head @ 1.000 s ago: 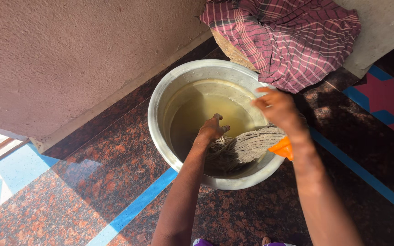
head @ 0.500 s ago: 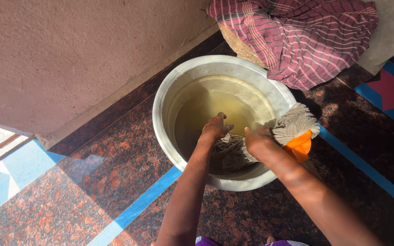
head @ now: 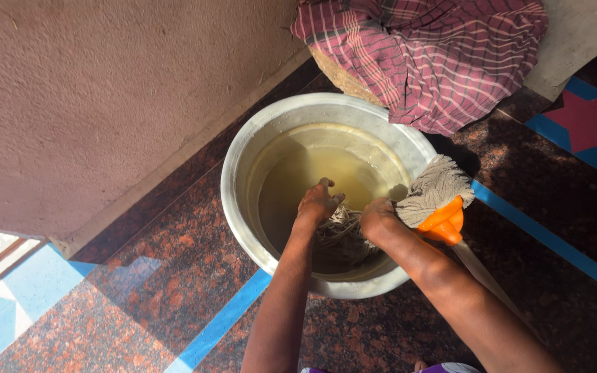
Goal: The person rinses and wrings out a string mop in a white bucket of water by hand.
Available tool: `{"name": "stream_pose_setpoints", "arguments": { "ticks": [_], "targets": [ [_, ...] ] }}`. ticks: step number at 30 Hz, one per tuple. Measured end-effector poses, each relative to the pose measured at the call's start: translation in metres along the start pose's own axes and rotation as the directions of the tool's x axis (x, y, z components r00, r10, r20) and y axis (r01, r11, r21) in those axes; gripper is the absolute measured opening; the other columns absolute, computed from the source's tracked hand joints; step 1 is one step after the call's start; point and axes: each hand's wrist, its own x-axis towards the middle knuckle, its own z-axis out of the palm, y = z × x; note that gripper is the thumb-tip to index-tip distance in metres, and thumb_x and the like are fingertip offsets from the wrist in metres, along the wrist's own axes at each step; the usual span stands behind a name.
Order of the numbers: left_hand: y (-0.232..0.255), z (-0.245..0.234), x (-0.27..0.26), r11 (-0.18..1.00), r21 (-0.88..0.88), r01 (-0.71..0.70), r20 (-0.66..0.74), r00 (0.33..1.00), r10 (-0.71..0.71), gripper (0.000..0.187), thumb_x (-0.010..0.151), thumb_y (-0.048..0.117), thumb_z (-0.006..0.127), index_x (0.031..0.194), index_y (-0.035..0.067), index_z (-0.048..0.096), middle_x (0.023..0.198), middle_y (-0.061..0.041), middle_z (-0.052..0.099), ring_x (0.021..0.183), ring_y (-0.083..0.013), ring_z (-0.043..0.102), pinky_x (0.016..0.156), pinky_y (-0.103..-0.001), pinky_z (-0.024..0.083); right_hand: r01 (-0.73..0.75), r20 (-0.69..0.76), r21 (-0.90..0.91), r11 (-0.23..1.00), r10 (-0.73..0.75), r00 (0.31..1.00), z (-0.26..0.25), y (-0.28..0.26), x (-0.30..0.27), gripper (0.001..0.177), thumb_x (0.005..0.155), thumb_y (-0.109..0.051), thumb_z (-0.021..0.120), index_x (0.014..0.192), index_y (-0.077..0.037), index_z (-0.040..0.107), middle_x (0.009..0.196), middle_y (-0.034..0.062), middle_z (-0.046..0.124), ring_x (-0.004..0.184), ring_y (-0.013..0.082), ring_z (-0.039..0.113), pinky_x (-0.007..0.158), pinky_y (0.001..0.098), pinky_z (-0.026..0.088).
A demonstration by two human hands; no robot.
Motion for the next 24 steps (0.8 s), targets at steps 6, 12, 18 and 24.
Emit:
{"name": "stream_pose_setpoints", "arguments": {
  "ticks": [6, 12, 18, 24],
  "targets": [
    [-0.003, 0.002, -0.001, 1.0, -0.002, -0.021, 0.004, 1.0, 0.021, 0.062, 0.09, 0.043, 0.071, 0.142, 0.014, 0.054, 0.116, -0.012, 0.075, 0.121, -0.0295, 0.066, 0.103, -0.046, 0.05, -0.017, -0.077, 0.043, 0.999, 0.021, 0.997, 0.008, -0.005, 0.01, 0.035, 0.089, -0.032, 0.075, 0.123, -0.022, 0.076, 0.126, 0.0005, 0.074, 0.116, 0.0223, 0.07, 0.092, 0.0397, 0.055],
    [-0.001, 0.001, -0.003, 1.0, 0.015, -0.003, 0.03, 1.0, 0.002, 0.062, 0.09, 0.043, 0.071, 0.143, 0.015, 0.053, 0.116, -0.011, 0.075, 0.12, -0.0281, 0.066, 0.102, -0.046, 0.05, -0.022, -0.079, 0.076, 0.997, 0.028, 0.996, 0.007, -0.008, 0.009, 0.035, 0.092, -0.032, 0.072, 0.126, -0.022, 0.074, 0.128, 0.0001, 0.072, 0.117, 0.0234, 0.069, 0.092, 0.0413, 0.055],
    [-0.002, 0.003, -0.001, 0.999, 0.051, -0.012, 0.034, 0.999, 0.011, 0.062, 0.091, 0.044, 0.071, 0.142, 0.015, 0.053, 0.118, -0.012, 0.074, 0.121, -0.0291, 0.065, 0.102, -0.046, 0.05, -0.029, -0.113, 0.088, 0.996, 0.039, 0.993, -0.001, -0.006, -0.004, 0.034, 0.091, -0.033, 0.072, 0.123, -0.021, 0.075, 0.123, -0.0002, 0.074, 0.114, 0.0226, 0.07, 0.09, 0.0406, 0.056],
    [-0.004, -0.001, 0.0, 0.999, 0.031, -0.028, -0.013, 1.0, 0.029, 0.059, 0.09, 0.043, 0.07, 0.139, 0.015, 0.055, 0.113, -0.012, 0.076, 0.117, -0.0279, 0.067, 0.099, -0.045, 0.052, -0.024, -0.277, 0.282, 0.959, 0.106, 0.955, -0.013, 0.008, -0.024, 0.023, 0.086, -0.028, 0.073, 0.107, -0.02, 0.08, 0.108, 0.0032, 0.078, 0.102, 0.022, 0.075, 0.085, 0.0391, 0.057]
  ]
}}
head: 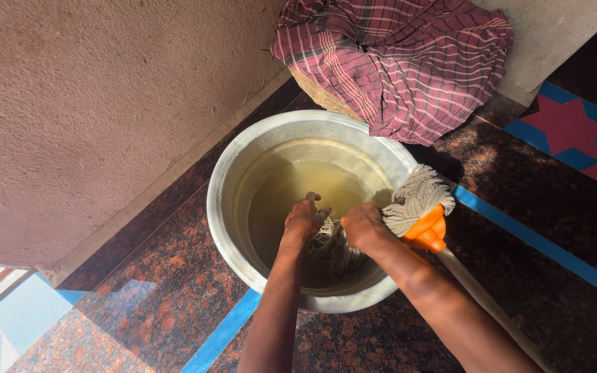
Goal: The person rinses and wrings out a string mop in a white bucket of water by hand.
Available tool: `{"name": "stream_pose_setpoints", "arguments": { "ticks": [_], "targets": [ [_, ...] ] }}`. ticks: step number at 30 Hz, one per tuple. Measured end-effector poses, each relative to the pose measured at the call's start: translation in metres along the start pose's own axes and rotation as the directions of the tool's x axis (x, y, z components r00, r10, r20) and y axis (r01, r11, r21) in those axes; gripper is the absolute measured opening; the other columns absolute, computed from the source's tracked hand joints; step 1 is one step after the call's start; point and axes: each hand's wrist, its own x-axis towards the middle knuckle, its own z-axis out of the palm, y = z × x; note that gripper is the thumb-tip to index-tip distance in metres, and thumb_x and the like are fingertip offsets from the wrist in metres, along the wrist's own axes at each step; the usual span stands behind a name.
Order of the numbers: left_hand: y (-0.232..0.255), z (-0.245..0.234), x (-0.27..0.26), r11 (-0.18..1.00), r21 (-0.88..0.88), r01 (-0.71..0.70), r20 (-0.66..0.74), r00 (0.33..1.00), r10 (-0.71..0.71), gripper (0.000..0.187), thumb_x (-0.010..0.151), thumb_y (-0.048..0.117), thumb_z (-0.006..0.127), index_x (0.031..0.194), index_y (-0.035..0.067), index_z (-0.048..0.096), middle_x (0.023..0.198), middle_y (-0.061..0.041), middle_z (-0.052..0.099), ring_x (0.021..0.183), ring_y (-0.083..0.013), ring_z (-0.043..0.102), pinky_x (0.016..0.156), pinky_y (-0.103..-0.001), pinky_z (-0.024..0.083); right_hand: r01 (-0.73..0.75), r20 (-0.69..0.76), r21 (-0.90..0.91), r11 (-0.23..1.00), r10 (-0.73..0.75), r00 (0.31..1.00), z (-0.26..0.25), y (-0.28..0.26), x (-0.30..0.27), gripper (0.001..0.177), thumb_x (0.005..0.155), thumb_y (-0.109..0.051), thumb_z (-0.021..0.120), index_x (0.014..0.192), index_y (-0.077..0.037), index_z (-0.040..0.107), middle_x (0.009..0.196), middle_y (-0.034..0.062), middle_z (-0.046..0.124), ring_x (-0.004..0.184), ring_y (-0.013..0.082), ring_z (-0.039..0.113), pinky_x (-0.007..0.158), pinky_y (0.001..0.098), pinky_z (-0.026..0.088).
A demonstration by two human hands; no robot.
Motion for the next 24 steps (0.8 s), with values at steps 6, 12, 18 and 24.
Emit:
{"name": "stream_pose_setpoints", "arguments": {
  "ticks": [6, 12, 18, 24],
  "targets": [
    [0.005, -0.012, -0.011, 0.982, -0.183, -0.041, -0.159, 0.987, 0.011, 0.042, 0.096, 0.047, 0.062, 0.104, 0.008, 0.074, 0.089, -0.012, 0.079, 0.089, -0.0258, 0.076, 0.088, -0.043, 0.056, -0.078, -0.193, 0.488, 0.869, 0.195, 0.962, -0.017, 0.028, 0.004, 0.028, 0.074, -0.026, 0.074, 0.099, -0.013, 0.08, 0.107, 0.0135, 0.075, 0.11, 0.0303, 0.068, 0.1, 0.0461, 0.047],
    [0.009, -0.009, -0.008, 0.741, -0.667, 0.084, 0.111, 0.994, -0.012, 0.07, 0.103, 0.06, 0.047, 0.087, -0.003, 0.073, 0.075, -0.014, 0.074, 0.063, -0.0242, 0.072, 0.062, -0.044, 0.06, -0.075, -0.23, 0.755, 0.652, 0.37, 0.9, -0.057, 0.046, -0.026, 0.057, 0.069, -0.039, 0.079, 0.121, -0.015, 0.072, 0.122, 0.0203, 0.068, 0.116, 0.0401, 0.06, 0.102, 0.0511, 0.043],
    [0.006, 0.007, 0.001, 0.767, -0.574, 0.288, 0.535, 0.841, 0.084, 0.123, 0.083, 0.091, -0.003, 0.094, -0.007, 0.072, 0.076, -0.017, 0.078, 0.07, -0.0305, 0.077, 0.062, -0.045, 0.058, 0.036, -0.234, 0.902, 0.43, 0.419, 0.877, -0.074, 0.063, -0.031, 0.069, 0.07, -0.039, 0.08, 0.13, -0.006, 0.068, 0.113, 0.0228, 0.074, 0.107, 0.0334, 0.07, 0.095, 0.0411, 0.052],
    [0.023, 0.033, 0.0, 0.495, -0.761, 0.419, 0.61, 0.721, 0.328, 0.125, 0.068, 0.098, 0.004, 0.155, 0.011, 0.017, 0.127, -0.033, 0.059, 0.1, -0.0474, 0.07, 0.078, -0.06, 0.054, 0.203, -0.325, 0.934, 0.294, 0.464, 0.824, -0.073, 0.074, -0.013, 0.087, 0.068, -0.033, 0.081, 0.139, 0.011, 0.054, 0.106, 0.0283, 0.075, 0.097, 0.0241, 0.074, 0.088, 0.0333, 0.054]
  ]
}}
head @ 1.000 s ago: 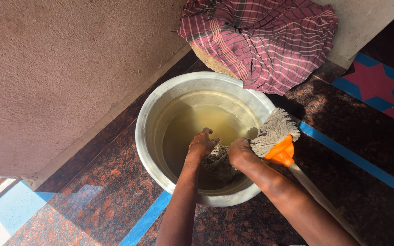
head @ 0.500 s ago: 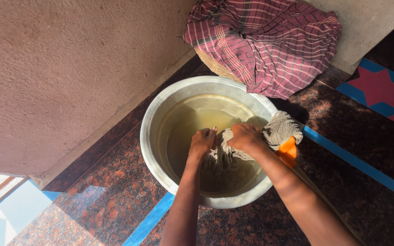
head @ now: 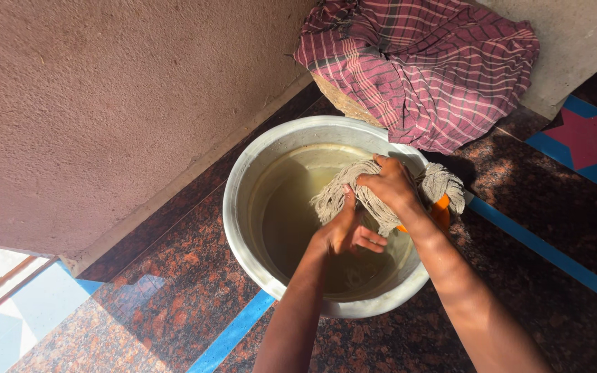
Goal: The person rinses and wrings out a string mop in a white bucket of water by hand.
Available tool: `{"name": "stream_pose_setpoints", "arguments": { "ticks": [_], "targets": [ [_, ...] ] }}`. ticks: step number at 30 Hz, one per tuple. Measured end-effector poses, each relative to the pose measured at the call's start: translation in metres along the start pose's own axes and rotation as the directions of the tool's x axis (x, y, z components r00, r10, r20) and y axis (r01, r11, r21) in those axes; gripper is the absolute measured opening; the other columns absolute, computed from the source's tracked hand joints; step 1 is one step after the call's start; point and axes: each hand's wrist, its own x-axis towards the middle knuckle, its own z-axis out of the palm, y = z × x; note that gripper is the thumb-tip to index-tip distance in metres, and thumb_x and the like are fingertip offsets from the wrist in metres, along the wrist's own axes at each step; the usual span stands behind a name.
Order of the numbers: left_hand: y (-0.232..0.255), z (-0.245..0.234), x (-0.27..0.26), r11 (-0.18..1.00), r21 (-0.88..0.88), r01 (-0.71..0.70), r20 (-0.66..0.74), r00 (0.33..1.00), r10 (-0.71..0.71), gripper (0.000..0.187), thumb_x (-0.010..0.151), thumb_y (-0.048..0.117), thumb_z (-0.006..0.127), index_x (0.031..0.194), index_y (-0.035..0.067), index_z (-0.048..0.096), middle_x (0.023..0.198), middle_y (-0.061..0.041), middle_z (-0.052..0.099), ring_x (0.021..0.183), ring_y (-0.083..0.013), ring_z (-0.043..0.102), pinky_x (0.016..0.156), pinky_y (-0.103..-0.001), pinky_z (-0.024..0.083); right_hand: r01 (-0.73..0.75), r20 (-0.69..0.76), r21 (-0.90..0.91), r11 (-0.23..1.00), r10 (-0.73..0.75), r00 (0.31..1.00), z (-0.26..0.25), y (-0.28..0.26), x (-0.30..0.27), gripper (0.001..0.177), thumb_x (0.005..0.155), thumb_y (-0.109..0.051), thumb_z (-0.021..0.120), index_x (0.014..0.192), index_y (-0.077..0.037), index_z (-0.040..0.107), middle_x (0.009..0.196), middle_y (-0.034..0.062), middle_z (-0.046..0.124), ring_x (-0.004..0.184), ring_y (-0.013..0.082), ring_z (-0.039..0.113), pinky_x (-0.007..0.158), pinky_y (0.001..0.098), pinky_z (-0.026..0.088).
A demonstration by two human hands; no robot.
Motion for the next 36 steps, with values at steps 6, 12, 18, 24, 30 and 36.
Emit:
{"name": "stream_pose_setpoints", "arguments": {
  "ticks": [6, 12, 18, 24, 30, 36],
  "targets": [
    [0.015, 0.018, -0.011, 0.827, -0.345, -0.443, 0.022, 0.878, 0.479, 0.125, 0.079, 0.096, 0.012, 0.161, 0.002, 0.022, 0.15, -0.028, 0.047, 0.128, -0.0416, 0.057, 0.105, -0.062, 0.046, -0.014, 0.02, -0.006, 1.0, 0.014, 1.0, 0.005, -0.017, 0.0, 0.095, 0.069, -0.033, 0.082, 0.146, 0.008, 0.046, 0.12, 0.0301, 0.069, 0.112, 0.0306, 0.07, 0.097, 0.035, 0.052],
    [0.031, 0.034, -0.028, 0.63, -0.411, -0.659, -0.355, 0.753, 0.554, 0.11, 0.083, 0.088, 0.03, 0.16, 0.009, 0.027, 0.161, -0.014, 0.038, 0.146, -0.0328, 0.039, 0.116, -0.055, 0.033, 0.051, 0.131, -0.029, 0.998, -0.047, 0.99, 0.006, -0.029, -0.014, 0.091, 0.072, -0.034, 0.079, 0.15, -0.001, 0.046, 0.136, 0.0276, 0.062, 0.128, 0.0341, 0.061, 0.108, 0.0387, 0.045],
    [0.041, 0.059, -0.012, 0.522, -0.496, -0.694, -0.562, 0.715, 0.417, 0.088, 0.087, 0.067, 0.057, 0.157, 0.018, 0.037, 0.157, -0.006, 0.04, 0.142, -0.0245, 0.04, 0.119, -0.049, 0.03, 0.284, 0.215, -0.234, 0.93, -0.235, 0.948, 0.003, -0.023, -0.017, 0.073, 0.09, -0.032, 0.066, 0.15, -0.003, 0.036, 0.133, 0.03, 0.056, 0.123, 0.0463, 0.054, 0.104, 0.049, 0.041],
    [0.05, 0.077, -0.017, 0.412, -0.506, -0.757, -0.542, 0.651, 0.531, 0.05, 0.086, 0.025, 0.078, 0.127, 0.001, 0.062, 0.119, -0.01, 0.07, 0.109, -0.0243, 0.068, 0.096, -0.043, 0.056, 0.411, 0.219, -0.247, 0.878, -0.362, 0.906, -0.053, -0.013, 0.022, 0.023, 0.097, -0.021, 0.057, 0.116, -0.01, 0.065, 0.09, 0.0193, 0.075, 0.091, 0.0356, 0.074, 0.082, 0.0474, 0.056],
    [0.057, 0.095, -0.038, 0.436, -0.458, -0.775, -0.566, 0.632, 0.53, 0.04, 0.083, 0.013, 0.076, 0.119, 0.002, 0.063, 0.11, -0.01, 0.072, 0.1, -0.0247, 0.071, 0.09, -0.043, 0.06, 0.342, 0.122, 0.056, 0.938, -0.346, 0.93, -0.063, 0.017, 0.056, 0.017, 0.094, -0.017, 0.067, 0.106, -0.008, 0.073, 0.088, 0.011, 0.072, 0.079, 0.0212, 0.07, 0.07, 0.0364, 0.053],
    [0.046, 0.1, -0.053, 0.518, -0.487, -0.703, -0.474, 0.711, 0.519, 0.035, 0.082, 0.013, 0.072, 0.115, 0.004, 0.064, 0.105, -0.011, 0.072, 0.092, -0.0259, 0.071, 0.082, -0.043, 0.06, 0.141, 0.596, -0.158, 0.977, -0.02, 0.803, -0.054, 0.036, 0.056, 0.037, 0.101, -0.036, 0.049, 0.113, -0.007, 0.07, 0.098, 0.0046, 0.073, 0.092, 0.0148, 0.066, 0.085, 0.0326, 0.053]
  ]
}}
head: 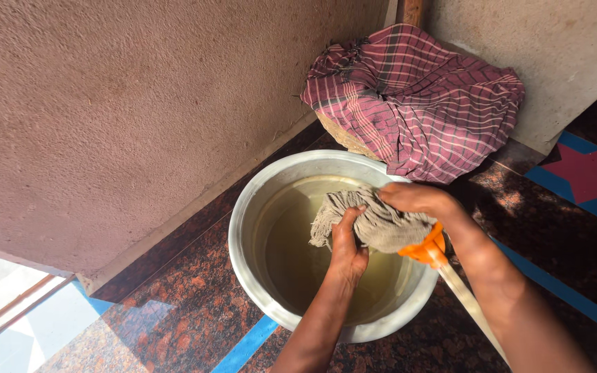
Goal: The person rinses and wrings out a string mop in a white bucket of water by hand.
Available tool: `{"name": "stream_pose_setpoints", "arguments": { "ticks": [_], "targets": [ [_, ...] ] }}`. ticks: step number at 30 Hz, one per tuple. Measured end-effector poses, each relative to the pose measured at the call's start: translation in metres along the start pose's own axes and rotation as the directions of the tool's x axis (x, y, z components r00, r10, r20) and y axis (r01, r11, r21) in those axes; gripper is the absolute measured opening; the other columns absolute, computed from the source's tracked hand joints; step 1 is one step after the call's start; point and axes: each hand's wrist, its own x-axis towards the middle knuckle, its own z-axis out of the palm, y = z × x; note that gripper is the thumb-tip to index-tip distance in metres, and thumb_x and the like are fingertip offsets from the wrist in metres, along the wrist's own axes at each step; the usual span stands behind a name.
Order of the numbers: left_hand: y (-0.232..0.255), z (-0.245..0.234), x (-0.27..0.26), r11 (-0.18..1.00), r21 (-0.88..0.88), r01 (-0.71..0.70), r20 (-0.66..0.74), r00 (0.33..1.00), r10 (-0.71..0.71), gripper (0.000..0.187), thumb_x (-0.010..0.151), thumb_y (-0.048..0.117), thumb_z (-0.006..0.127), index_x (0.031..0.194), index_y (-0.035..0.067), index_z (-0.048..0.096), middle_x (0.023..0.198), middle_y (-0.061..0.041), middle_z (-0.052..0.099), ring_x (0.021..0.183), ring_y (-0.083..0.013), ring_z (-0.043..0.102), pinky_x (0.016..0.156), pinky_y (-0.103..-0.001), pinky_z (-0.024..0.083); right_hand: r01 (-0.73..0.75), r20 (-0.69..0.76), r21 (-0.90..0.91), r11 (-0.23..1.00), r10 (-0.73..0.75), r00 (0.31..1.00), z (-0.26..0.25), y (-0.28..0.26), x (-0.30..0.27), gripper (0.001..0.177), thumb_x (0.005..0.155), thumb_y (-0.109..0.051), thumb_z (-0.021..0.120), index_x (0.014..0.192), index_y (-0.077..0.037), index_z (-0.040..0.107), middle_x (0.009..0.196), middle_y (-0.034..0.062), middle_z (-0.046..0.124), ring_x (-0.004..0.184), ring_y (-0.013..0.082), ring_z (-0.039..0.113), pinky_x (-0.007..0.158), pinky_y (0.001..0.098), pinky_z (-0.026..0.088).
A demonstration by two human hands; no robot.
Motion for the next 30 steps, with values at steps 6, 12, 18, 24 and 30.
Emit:
{"name": "stream_pose_setpoints", "arguments": {
  "ticks": [6, 12, 18, 24, 30],
  "targets": [
    [0.0, 0.0, -0.018, 0.997, 0.055, 0.05, -0.011, 0.999, -0.049, 0.032, 0.081, 0.014, 0.072, 0.112, 0.009, 0.067, 0.103, -0.006, 0.072, 0.094, -0.0215, 0.07, 0.085, -0.038, 0.058, -0.173, 0.068, -0.041, 0.984, 0.176, 0.982, 0.012, -0.016, -0.027, 0.05, 0.104, -0.049, 0.041, 0.125, -0.009, 0.064, 0.111, 0.0082, 0.068, 0.104, 0.0181, 0.063, 0.091, 0.0338, 0.051],
    [0.009, -0.01, -0.025, 0.986, 0.124, 0.116, -0.017, 0.993, -0.115, 0.028, 0.08, 0.016, 0.071, 0.106, 0.007, 0.069, 0.1, -0.007, 0.073, 0.092, -0.0218, 0.071, 0.084, -0.039, 0.059, 0.146, 0.087, -0.391, 0.908, -0.122, 0.989, 0.019, 0.002, -0.029, 0.043, 0.103, -0.04, 0.04, 0.115, -0.011, 0.069, 0.102, 0.0103, 0.068, 0.101, 0.0251, 0.067, 0.089, 0.0351, 0.051],
    [0.004, -0.019, -0.027, 0.984, 0.133, 0.119, 0.0, 0.993, -0.12, 0.03, 0.081, 0.014, 0.07, 0.108, 0.001, 0.068, 0.098, -0.01, 0.073, 0.087, -0.0235, 0.072, 0.083, -0.04, 0.06, -0.275, 0.327, 0.302, 0.913, 0.172, 0.929, -0.003, 0.039, 0.001, 0.043, 0.104, -0.04, 0.047, 0.104, -0.004, 0.071, 0.083, 0.0068, 0.07, 0.071, 0.0204, 0.062, 0.07, 0.0426, 0.05],
    [0.003, -0.032, -0.026, 0.981, 0.144, 0.131, -0.016, 0.991, -0.13, 0.029, 0.081, 0.012, 0.069, 0.109, 0.001, 0.068, 0.099, -0.01, 0.073, 0.089, -0.0243, 0.072, 0.084, -0.04, 0.06, 0.175, 0.482, -0.106, 0.979, -0.103, 0.87, 0.042, 0.127, 0.054, 0.04, 0.099, -0.04, 0.058, 0.118, -0.008, 0.072, 0.106, 0.0063, 0.072, 0.09, 0.0153, 0.065, 0.082, 0.0366, 0.051],
    [0.004, -0.052, -0.022, 0.977, 0.059, 0.205, -0.084, 0.976, -0.2, 0.033, 0.082, 0.022, 0.07, 0.11, 0.005, 0.068, 0.101, -0.011, 0.074, 0.093, -0.0264, 0.071, 0.089, -0.043, 0.059, -0.075, 0.6, 0.052, 0.996, 0.029, 0.8, 0.071, 0.151, 0.059, 0.036, 0.097, -0.032, 0.063, 0.119, -0.006, 0.075, 0.109, 0.009, 0.075, 0.094, 0.0156, 0.064, 0.084, 0.0342, 0.053]
  ]
}}
